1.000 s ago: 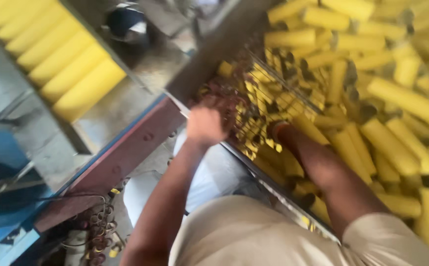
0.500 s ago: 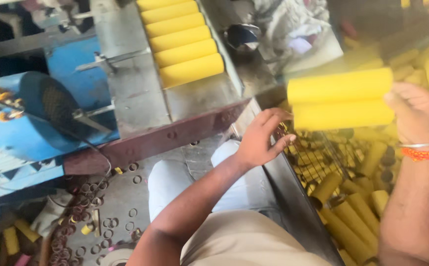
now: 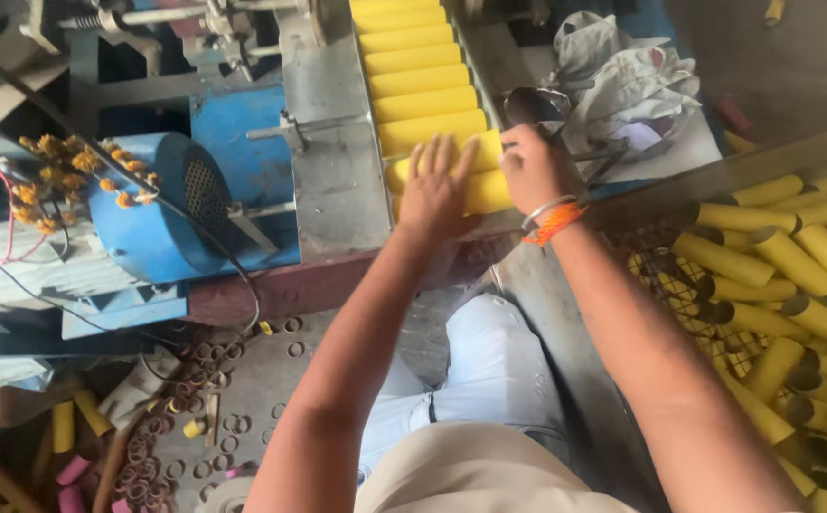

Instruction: The person repeatedly picks up yellow cylindrical objects from a wire mesh bin and places them onto a conveyor belt. The person handles the cylinders one at a time, moving them from the bin to the belt in a continuous loop.

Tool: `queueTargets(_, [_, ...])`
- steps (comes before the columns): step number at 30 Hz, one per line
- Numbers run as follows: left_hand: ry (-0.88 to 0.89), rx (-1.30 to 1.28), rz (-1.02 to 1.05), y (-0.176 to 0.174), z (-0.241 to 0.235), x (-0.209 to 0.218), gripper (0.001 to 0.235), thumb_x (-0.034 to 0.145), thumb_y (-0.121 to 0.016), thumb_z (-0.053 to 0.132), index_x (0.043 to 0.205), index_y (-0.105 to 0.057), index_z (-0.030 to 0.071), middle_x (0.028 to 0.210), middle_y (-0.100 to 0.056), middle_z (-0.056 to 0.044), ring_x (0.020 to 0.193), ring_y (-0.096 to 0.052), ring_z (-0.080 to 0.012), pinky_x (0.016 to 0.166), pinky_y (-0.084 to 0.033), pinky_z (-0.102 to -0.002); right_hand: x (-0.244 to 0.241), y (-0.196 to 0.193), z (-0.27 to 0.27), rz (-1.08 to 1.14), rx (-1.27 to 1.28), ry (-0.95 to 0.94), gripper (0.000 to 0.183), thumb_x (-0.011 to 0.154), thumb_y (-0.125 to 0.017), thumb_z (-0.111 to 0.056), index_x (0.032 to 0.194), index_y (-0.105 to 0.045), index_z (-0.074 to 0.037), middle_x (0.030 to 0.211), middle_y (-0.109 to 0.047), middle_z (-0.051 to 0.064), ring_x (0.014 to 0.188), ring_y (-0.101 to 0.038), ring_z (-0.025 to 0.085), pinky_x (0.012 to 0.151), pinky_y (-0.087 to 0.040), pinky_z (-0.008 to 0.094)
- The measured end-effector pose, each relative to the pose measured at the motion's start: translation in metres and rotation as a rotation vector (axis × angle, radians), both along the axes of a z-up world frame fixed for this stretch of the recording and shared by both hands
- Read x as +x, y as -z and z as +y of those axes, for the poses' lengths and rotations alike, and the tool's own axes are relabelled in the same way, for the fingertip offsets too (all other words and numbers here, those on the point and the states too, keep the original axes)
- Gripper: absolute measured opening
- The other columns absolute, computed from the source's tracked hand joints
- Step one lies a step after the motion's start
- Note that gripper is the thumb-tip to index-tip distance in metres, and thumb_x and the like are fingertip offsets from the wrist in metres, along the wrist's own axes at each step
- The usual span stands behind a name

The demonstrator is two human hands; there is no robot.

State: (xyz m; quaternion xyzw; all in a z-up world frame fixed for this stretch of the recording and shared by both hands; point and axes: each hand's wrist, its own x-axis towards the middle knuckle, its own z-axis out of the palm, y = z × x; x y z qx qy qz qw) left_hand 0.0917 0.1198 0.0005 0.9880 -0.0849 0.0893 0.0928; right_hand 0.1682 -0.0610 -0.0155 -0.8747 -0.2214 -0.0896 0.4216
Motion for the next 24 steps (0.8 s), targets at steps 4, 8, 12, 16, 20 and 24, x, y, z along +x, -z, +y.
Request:
queueTargets(4, [-0.093, 0.154, 0.078, 0.043, 0.017, 0.012, 0.107, 0.073, -0.077, 0.056, 0.159, -0.026, 0.018, 0.161, -0.032, -0.024, 0.149, -0.028, -0.0408, 0.118, -0.02, -0.062, 0.006, 0.006, -0.035, -0.051, -0.148, 0.013, 0.014, 0.095, -0.073, -0.009, 0.108, -0.075, -0.007, 0.096, -0.076, 0.013, 0.086, -0.072, 0.024, 0.076, -0.054, 0.035])
queueTargets(8, [-0.117, 0.247, 0.09, 0.067, 0.022, 0.019, 0.089, 0.081, -0.071, 0.04, 0.158, -0.036, 0.016, 0.161, -0.034, -0.024, 0.151, -0.031, -0.0403, 0.119, -0.019, -0.065, -0.013, 0.032, -0.141, 0.148, 0.141, -0.025, 0.019, 0.098, -0.072, -0.012, 0.115, -0.071, -0.004, 0.098, -0.073, 0.008, 0.087, -0.069, 0.015, 0.081, -0.055, 0.03])
queueTargets(12, [-0.051, 0.302, -0.044, 0.059, 0.015, 0.01, 0.094, 0.076, -0.072, 0.039, 0.157, -0.034, 0.011, 0.157, -0.033, -0.029, 0.148, -0.031, -0.0443, 0.112, -0.018, -0.067, -0.075, 0.076, -0.27, 0.343, 0.188, 0.184, 0.021, 0.099, -0.071, -0.013, 0.119, -0.069, -0.005, 0.101, -0.072, 0.004, 0.091, -0.068, 0.011, 0.084, -0.055, 0.028])
queueTargets(16, [0.191, 0.0, -0.094, 0.035, -0.051, -0.014, 0.092, 0.087, -0.073, 0.041, 0.162, -0.032, 0.006, 0.159, -0.035, -0.029, 0.146, -0.034, -0.0454, 0.119, -0.022, -0.067, -0.155, 0.141, -0.346, 0.572, -0.05, 0.405, 0.025, 0.094, -0.074, -0.013, 0.118, -0.072, -0.007, 0.109, -0.074, 0.008, 0.1, -0.07, 0.019, 0.09, -0.056, 0.034])
queueTargets(20, [0.523, -0.298, 0.016, 0.017, -0.144, -0.037, 0.081, 0.089, -0.073, 0.038, 0.157, -0.04, 0.01, 0.157, -0.042, -0.022, 0.143, -0.042, -0.0433, 0.119, -0.037, -0.055, -0.213, 0.214, -0.348, 0.658, -0.424, 0.254, 0.04, 0.09, -0.067, -0.009, 0.129, -0.07, -0.013, 0.128, -0.07, 0.013, 0.114, -0.067, 0.032, 0.099, -0.051, 0.045])
queueTargets(24, [0.57, -0.161, 0.511, 0.015, -0.212, -0.047, 0.07, 0.094, -0.07, 0.045, 0.148, -0.045, 0.009, 0.143, -0.053, -0.018, 0.114, -0.063, -0.0408, 0.09, -0.054, -0.051, -0.23, 0.271, -0.309, 0.739, -0.585, -0.131, 0.047, 0.088, -0.073, -0.031, 0.131, -0.066, -0.014, 0.127, -0.069, 0.013, 0.115, -0.067, 0.035, 0.102, -0.05, 0.046])
